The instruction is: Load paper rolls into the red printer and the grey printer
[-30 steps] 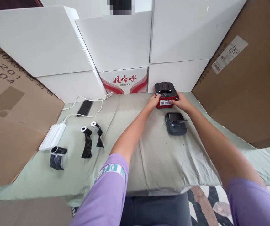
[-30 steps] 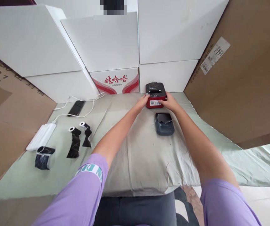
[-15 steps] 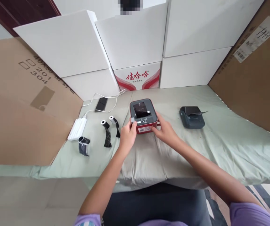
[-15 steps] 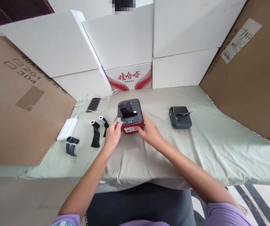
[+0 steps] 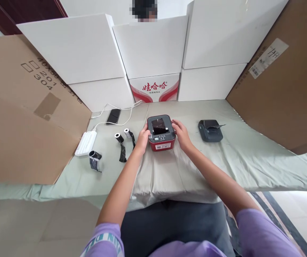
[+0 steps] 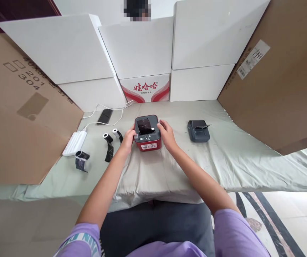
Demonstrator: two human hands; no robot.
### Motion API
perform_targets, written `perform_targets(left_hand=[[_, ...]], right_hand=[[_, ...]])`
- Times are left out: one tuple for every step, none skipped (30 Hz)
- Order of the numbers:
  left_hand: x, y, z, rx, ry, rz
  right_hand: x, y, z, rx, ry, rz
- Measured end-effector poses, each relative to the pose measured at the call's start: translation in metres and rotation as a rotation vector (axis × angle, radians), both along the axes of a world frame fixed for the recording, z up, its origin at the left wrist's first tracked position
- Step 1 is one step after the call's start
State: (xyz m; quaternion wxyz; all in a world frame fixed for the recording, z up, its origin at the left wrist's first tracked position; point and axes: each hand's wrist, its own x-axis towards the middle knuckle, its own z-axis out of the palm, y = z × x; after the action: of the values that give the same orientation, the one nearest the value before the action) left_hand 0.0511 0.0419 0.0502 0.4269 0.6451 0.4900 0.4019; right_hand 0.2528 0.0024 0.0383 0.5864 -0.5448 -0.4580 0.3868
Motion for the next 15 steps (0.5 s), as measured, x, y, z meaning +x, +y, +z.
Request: perform_targets(left_hand=[[0.000, 0.001, -0.002, -0.036, -0.070, -0.029], [0.000, 0.000, -0.005, -0.078, -0.157, -0.064], [-0.001, -0.002, -0.007, -0.116, -0.241, -0.099], [-0.002, -0.004, -0.010, -0.137, -0.296, -0.121], [-0.003, -0.006, -0.012, -0.153, -0.328, -0.133], [-0.004, -0.007, -0.014, -0.164, -0.339, -0.134], [-0.004, -0.007, -0.015, -0.171, -0.334, -0.128], [-0.005, -0.007, -0.016, -0.176, -0.319, -0.118], [-0.005, -0.006, -0.017, -0.177, -0.302, -0.106], [-0.005, -0.005, -0.018, -0.175, -0.288, -0.099], [-0.004, -0.004, -0.019, -0.171, -0.281, -0.095], [-0.004, -0.002, -0.020, -0.169, -0.280, -0.096], [-0.004, -0.001, -0.022, -0.167, -0.287, -0.102], [-0.004, 0.000, -0.024, -0.165, -0.302, -0.110], [-0.004, 0.001, -0.026, -0.164, -0.329, -0.118]], right_hand=[[-0.001, 0.007, -0.006, -0.013, 0.045, -0.030], [-0.002, 0.012, -0.013, -0.021, 0.074, -0.056], [-0.003, 0.015, -0.019, -0.023, 0.084, -0.075], [-0.004, 0.018, -0.025, -0.016, 0.073, -0.086], [-0.005, 0.019, -0.030, -0.004, 0.048, -0.088], [-0.006, 0.019, -0.034, 0.012, 0.021, -0.088], [-0.007, 0.018, -0.037, 0.026, 0.001, -0.086], [-0.008, 0.017, -0.038, 0.036, -0.010, -0.084], [-0.008, 0.016, -0.039, 0.044, -0.014, -0.086], [-0.009, 0.015, -0.039, 0.047, -0.017, -0.086], [-0.009, 0.015, -0.039, 0.049, -0.019, -0.086], [-0.009, 0.015, -0.039, 0.050, -0.018, -0.082], [-0.009, 0.016, -0.039, 0.051, -0.012, -0.075], [-0.007, 0.018, -0.039, 0.049, 0.003, -0.067], [-0.005, 0.021, -0.038, 0.040, 0.026, -0.058]])
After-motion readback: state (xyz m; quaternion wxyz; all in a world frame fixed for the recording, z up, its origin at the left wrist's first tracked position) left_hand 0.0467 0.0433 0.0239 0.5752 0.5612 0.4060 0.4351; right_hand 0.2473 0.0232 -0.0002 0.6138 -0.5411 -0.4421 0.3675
